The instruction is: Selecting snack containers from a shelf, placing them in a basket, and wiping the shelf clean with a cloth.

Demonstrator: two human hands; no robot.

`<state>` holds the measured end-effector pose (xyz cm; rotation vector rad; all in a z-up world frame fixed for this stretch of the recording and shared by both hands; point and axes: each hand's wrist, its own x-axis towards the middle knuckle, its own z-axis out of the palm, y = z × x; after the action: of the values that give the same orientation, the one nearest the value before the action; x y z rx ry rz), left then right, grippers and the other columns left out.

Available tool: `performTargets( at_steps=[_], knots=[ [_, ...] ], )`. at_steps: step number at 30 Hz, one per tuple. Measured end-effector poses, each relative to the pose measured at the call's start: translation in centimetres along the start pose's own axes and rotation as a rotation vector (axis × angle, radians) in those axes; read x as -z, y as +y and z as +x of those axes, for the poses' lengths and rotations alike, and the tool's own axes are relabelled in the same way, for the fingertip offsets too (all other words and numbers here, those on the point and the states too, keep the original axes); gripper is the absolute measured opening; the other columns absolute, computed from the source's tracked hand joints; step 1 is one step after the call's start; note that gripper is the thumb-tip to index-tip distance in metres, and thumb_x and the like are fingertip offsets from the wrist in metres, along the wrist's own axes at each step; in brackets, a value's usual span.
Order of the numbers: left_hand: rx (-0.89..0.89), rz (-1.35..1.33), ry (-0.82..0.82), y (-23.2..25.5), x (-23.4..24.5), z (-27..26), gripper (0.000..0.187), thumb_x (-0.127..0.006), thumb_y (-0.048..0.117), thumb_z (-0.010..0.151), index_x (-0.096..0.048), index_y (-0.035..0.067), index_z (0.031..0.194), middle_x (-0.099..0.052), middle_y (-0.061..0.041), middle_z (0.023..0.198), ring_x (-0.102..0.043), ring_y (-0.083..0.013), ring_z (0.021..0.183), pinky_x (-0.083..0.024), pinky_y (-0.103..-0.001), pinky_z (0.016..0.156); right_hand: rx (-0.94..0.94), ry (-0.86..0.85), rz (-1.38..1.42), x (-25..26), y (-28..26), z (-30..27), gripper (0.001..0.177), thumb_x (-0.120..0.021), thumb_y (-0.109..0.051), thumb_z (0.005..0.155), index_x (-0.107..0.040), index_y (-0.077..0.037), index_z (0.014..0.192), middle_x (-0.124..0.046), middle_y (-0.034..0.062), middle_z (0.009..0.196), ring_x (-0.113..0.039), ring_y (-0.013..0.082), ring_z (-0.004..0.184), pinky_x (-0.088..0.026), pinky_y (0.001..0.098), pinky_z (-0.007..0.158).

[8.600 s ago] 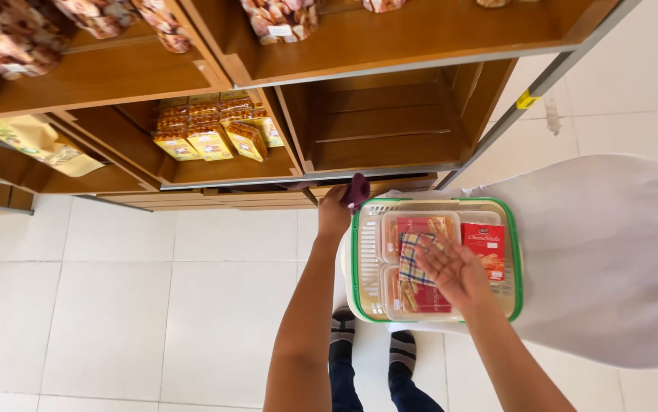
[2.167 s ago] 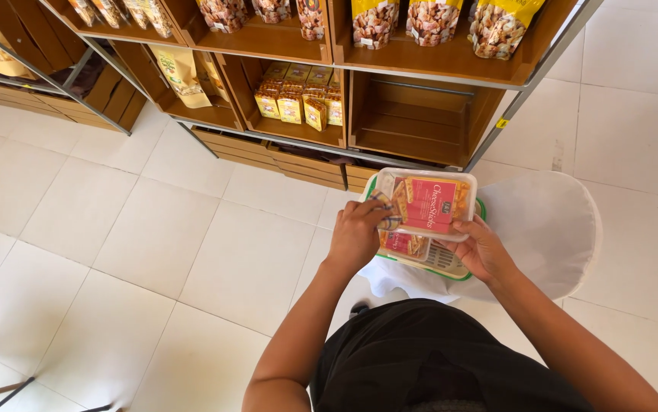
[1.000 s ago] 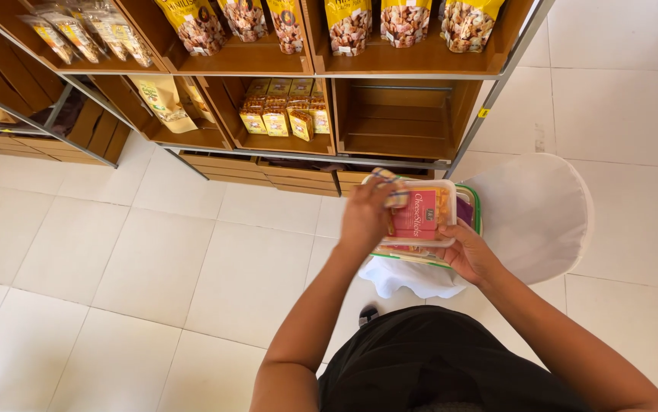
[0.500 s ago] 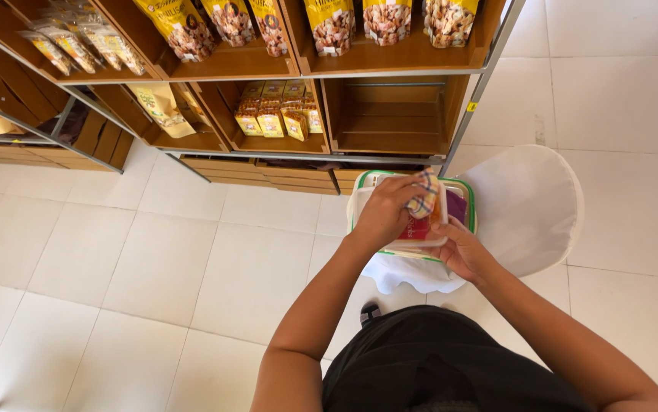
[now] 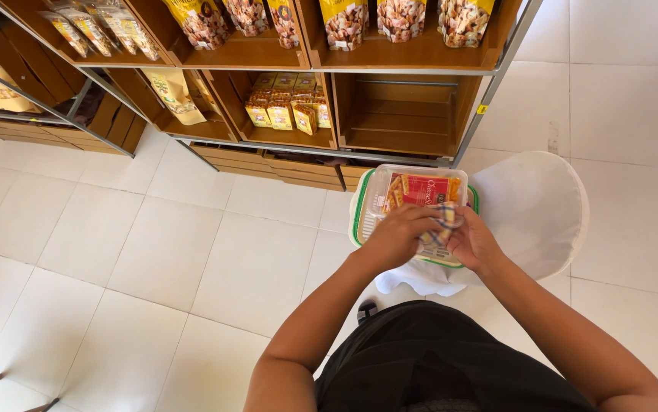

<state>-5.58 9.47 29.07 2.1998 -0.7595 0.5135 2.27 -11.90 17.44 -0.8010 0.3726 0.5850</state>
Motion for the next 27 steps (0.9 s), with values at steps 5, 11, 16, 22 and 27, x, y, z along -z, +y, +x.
performTargets(
  at_steps=[5,11,16,22,27],
  knots=[
    [0.077,0.266,0.292,-1.2,1.7,-1.4,0.038,-0.049,0.001,0.088,-0.074,0.025,0.106,-0.068,0.003,0.125,-0.062,-0.0215,0.117,-0.048,-0.032,0.094,-0.025,0.027,0.06,-5.4,-2.0,-4.4,0.042,-0.07,-0.028,0.089,-0.058,0.0,0.117,-0.067,0.0229,0.113,-0.07,0.0394,0.105,-0.056,0.0555,0.096],
    [-0.109,0.32,0.449,-0.4,-1.9,-2.4,0.031,-0.056,0.004,0.096,-0.076,0.026,0.104,-0.068,-0.002,0.121,-0.062,-0.0255,0.113,-0.047,-0.035,0.097,-0.097,0.037,0.119,-2.0,-1.2,0.3,0.047,-0.074,-0.029,0.082,-0.056,0.001,0.113,-0.068,0.0157,0.101,-0.071,0.0339,0.095,-0.06,0.0523,0.09],
    [-0.116,0.287,0.456,-6.3,-2.2,-3.6,0.033,-0.056,0.001,0.094,-0.077,0.026,0.102,-0.066,-0.001,0.116,-0.062,-0.0234,0.109,-0.05,-0.034,0.093,-0.12,-0.005,0.144,-4.9,-1.7,-2.1,0.055,-0.071,-0.027,0.083,-0.052,0.008,0.122,-0.062,0.0265,0.118,-0.066,0.0443,0.112,-0.052,0.0584,0.101],
    [0.15,0.276,0.624,-7.9,1.1,-4.8,0.037,-0.056,-0.006,0.086,-0.076,0.019,0.104,-0.058,-0.007,0.115,-0.058,-0.0296,0.107,-0.047,-0.039,0.094,-0.138,-0.037,0.198,-5.8,-2.3,-3.6,0.058,-0.067,-0.029,0.084,-0.053,0.009,0.125,-0.06,0.0327,0.125,-0.063,0.051,0.116,-0.05,0.058,0.105],
    [0.111,0.162,0.554,-6.2,-1.0,-3.9,0.044,-0.057,-0.012,0.081,-0.077,0.022,0.101,-0.061,-0.006,0.115,-0.06,-0.0291,0.112,-0.047,-0.04,0.097,-0.119,-0.069,0.17,-5.2,-1.4,-3.2,0.059,-0.063,-0.029,0.085,-0.053,0.009,0.128,-0.058,0.0344,0.13,-0.059,0.0534,0.119,-0.047,0.0608,0.107]
  ],
)
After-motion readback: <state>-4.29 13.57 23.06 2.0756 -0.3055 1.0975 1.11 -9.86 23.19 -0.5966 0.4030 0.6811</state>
